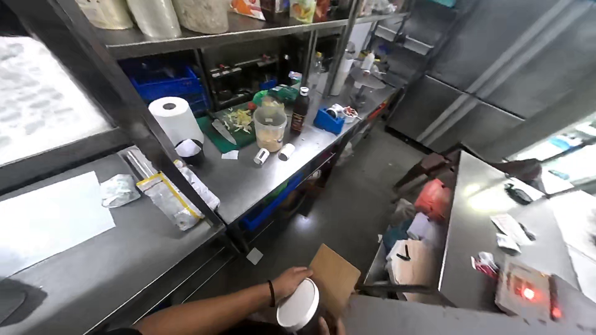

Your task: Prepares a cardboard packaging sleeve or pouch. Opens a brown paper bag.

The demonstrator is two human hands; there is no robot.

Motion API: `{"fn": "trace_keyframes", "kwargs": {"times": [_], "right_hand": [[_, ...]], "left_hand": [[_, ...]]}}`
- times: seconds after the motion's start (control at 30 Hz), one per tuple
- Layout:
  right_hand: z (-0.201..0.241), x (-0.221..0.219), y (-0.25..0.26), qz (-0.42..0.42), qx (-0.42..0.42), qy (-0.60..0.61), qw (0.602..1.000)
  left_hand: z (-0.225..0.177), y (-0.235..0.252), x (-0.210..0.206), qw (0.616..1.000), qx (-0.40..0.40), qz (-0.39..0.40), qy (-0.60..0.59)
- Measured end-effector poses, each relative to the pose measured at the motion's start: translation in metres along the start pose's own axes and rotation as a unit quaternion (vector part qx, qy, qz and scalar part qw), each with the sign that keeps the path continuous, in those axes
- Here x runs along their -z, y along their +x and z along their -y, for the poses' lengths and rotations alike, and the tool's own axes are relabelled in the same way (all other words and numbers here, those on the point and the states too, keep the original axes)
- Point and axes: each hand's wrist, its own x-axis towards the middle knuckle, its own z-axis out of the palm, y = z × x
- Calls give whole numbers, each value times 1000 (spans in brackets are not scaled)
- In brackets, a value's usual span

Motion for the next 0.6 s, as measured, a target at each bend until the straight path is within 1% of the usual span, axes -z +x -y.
{"fn": "trace_keyframes", "kwargs": {"times": [0.1,0.2,0.23,0.3,0.33,0.4,0.47,0.5,0.53,0.6], "right_hand": [[7,-9,86,63,42,-25,997],[7,-11,173,128,50,-39,990],[8,-12,199,153,45,-40,986],[18,-21,252,205,43,-41,977],[23,-24,274,234,45,-52,970],[39,-26,317,290,59,-80,952],[54,-33,359,327,75,-92,937],[61,-41,379,348,87,-92,929],[66,-52,399,373,101,-93,918],[76,-78,434,425,121,-101,891]], "left_hand": [[-23,28,36,997,-15,-76,-5],[-44,50,72,981,-33,-190,-32],[-49,56,85,969,-40,-238,-57],[-70,57,115,937,-48,-331,-98],[-80,55,125,922,-42,-366,-118],[-98,57,148,897,-26,-410,-160],[-114,67,173,879,-17,-437,-189],[-121,74,189,881,-26,-430,-193],[-125,81,203,891,-44,-410,-192],[-133,98,227,920,-78,-338,-181]]}}
